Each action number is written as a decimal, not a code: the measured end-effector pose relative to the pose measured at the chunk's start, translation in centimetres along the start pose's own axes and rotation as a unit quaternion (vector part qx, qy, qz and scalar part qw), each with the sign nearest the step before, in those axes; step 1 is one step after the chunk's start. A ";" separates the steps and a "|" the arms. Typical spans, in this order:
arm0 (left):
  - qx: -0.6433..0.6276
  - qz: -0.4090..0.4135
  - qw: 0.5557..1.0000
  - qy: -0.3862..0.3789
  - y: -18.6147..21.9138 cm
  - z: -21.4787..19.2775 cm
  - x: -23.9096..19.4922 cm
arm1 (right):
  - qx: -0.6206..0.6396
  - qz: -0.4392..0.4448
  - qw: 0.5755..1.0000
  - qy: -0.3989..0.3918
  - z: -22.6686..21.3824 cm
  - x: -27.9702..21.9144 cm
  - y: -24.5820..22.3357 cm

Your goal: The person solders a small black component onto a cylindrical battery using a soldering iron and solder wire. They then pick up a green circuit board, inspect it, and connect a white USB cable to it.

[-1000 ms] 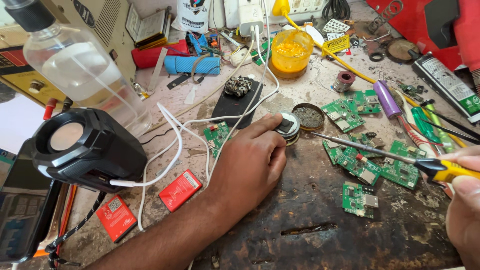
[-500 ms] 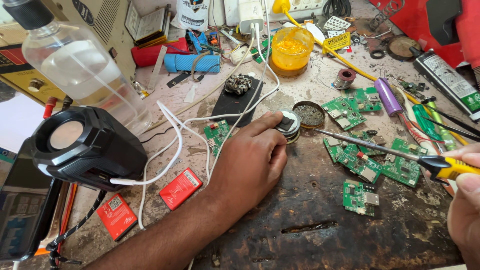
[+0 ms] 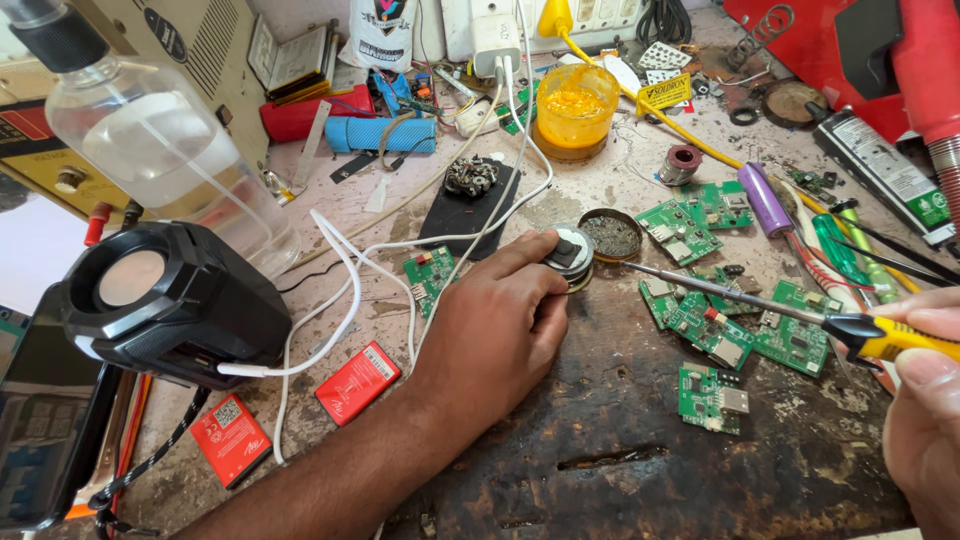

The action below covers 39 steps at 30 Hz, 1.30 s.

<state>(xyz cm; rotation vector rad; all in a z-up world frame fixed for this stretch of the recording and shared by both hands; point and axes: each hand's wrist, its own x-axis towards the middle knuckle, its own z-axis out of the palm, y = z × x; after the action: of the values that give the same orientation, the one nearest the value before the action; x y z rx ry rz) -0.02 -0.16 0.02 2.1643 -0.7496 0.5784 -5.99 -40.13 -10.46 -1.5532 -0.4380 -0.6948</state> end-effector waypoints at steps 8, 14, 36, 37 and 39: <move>-0.015 -0.013 1.000 0.004 0.5 -0.3 0.2 | 0.011 -0.001 1.000 0.013 3.0 1.2 -2.9; -0.059 -0.008 0.998 0.010 1.2 -1.1 0.2 | -0.029 0.041 0.993 0.103 7.3 2.8 -7.6; -0.084 0.035 0.995 0.037 1.1 -3.1 0.1 | -0.546 -0.144 0.825 0.024 9.8 27.2 -8.3; -0.085 0.041 0.995 0.043 1.1 -3.3 0.0 | -0.537 -0.150 0.830 0.014 9.8 27.3 -7.8; -0.081 0.026 0.996 0.039 1.2 -3.5 0.1 | -0.517 -0.127 0.847 -0.003 10.3 27.1 -6.2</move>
<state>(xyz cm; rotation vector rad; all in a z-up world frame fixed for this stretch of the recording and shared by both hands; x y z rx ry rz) -1.26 1.86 2.81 1.9680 -0.7859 0.6050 11.84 -32.74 12.10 -2.5365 -0.2699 -1.2527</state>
